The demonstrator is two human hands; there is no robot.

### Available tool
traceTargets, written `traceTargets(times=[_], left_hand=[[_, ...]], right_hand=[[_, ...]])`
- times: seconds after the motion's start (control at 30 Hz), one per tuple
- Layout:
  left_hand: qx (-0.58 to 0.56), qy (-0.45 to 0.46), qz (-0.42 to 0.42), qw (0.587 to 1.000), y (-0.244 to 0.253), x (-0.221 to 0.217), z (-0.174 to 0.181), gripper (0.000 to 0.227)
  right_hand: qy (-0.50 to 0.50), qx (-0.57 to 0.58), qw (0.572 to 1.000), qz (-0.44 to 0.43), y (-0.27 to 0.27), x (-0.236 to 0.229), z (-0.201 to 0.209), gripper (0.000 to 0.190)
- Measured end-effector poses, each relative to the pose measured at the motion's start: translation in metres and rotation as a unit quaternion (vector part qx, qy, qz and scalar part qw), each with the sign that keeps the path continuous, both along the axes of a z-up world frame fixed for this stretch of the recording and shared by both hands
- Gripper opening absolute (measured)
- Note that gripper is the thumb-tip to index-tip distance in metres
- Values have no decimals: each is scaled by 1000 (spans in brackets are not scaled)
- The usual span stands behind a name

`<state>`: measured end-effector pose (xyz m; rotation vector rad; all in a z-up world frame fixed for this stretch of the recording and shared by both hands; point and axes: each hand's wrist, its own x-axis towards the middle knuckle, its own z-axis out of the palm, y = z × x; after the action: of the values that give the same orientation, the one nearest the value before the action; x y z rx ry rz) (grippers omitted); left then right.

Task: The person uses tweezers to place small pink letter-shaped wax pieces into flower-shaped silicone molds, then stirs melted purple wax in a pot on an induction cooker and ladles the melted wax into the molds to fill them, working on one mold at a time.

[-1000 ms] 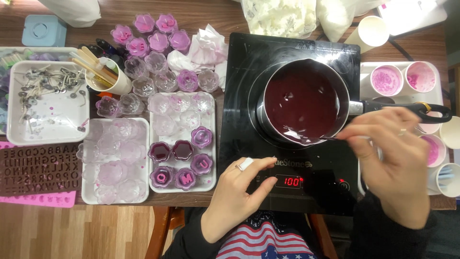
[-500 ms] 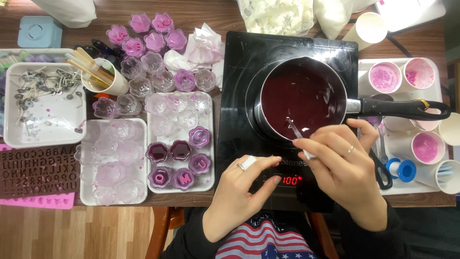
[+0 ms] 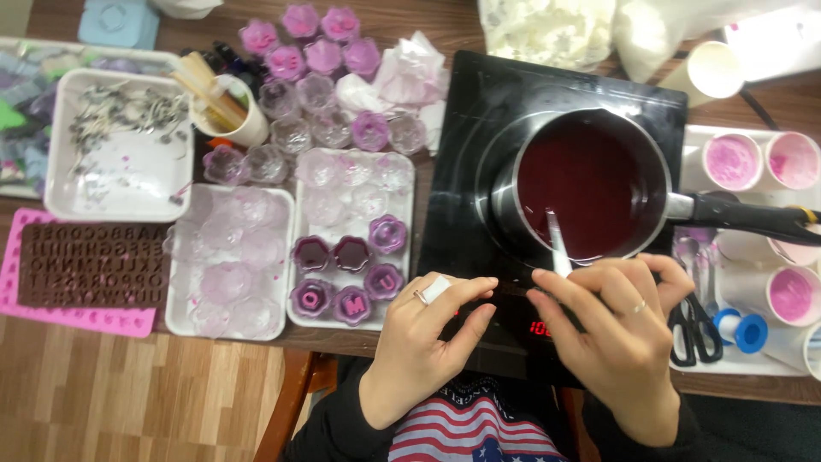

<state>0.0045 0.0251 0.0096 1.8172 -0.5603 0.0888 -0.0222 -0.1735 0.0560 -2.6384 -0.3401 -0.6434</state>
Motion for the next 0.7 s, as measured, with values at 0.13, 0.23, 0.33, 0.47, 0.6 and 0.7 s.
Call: traceTargets(times=[0.13, 0.23, 0.33, 0.47, 0.6, 0.7], left_hand=[[14, -19, 51, 998, 21, 2, 10, 29], [40, -40, 107, 993, 40, 7, 10, 27], [90, -53, 171, 980, 62, 15, 6, 30], [134, -40, 239, 961, 86, 27, 4, 28], [184, -31, 274, 943, 101, 39, -17, 31], [206, 3, 264, 942, 108, 49, -25, 31]], right_hand=[[-32, 23, 997, 62, 33, 10, 6, 24], [-19, 56, 990, 131, 61, 23, 6, 23], [18, 67, 984, 165, 88, 42, 7, 22], [54, 57, 982, 172, 113, 70, -3, 20], [96, 22, 978, 182, 135, 94, -23, 16], [109, -4, 975, 196, 148, 110, -39, 17]])
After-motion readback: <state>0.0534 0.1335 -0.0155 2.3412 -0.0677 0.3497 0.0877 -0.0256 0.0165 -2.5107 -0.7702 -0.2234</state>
